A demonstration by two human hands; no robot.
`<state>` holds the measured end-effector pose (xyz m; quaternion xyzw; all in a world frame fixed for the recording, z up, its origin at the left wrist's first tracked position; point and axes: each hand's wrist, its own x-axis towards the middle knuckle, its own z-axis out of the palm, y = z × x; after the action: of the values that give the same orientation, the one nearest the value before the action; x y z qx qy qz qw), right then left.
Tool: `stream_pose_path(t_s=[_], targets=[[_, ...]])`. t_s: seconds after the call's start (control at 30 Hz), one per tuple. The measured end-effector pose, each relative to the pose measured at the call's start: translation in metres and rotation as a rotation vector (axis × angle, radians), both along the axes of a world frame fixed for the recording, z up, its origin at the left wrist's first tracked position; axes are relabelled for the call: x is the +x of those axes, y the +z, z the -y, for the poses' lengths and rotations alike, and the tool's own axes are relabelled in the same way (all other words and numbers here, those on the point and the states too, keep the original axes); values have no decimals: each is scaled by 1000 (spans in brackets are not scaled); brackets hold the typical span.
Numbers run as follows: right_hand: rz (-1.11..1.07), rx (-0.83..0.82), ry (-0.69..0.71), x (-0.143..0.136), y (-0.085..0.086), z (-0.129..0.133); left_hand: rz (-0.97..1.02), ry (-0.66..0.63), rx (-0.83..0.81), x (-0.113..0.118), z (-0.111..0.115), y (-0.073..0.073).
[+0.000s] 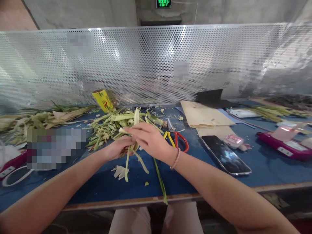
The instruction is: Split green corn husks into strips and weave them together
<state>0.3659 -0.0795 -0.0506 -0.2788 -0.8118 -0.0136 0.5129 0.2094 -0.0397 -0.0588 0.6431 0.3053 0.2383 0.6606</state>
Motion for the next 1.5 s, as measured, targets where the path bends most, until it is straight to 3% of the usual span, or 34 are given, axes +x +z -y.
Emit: stream_pose_path(t_s=[0.13,0.3,0.5,0.7,0.87,1.2,1.5], targets=[[287,188,-17,2,2,3,-2,-77,15,1,1,-2],[396,120,-133,-1,-4,0,3,-97,59,2,2,-1],[215,-21,-176,2,-7,-6,44,-64,134,2,-3,2],[6,-128,-43,2,-7,-13,83,56,193,-2,-11,-3],[-139,-205,2,-1,-6,-13,208,80,191,-3,-10,0],[-72,-149,-15,-1,-5,-10,228,147,189,-2,-5,6],[-81,-227,-83,2,-9,-14,285,160,173,-1,-8,4]])
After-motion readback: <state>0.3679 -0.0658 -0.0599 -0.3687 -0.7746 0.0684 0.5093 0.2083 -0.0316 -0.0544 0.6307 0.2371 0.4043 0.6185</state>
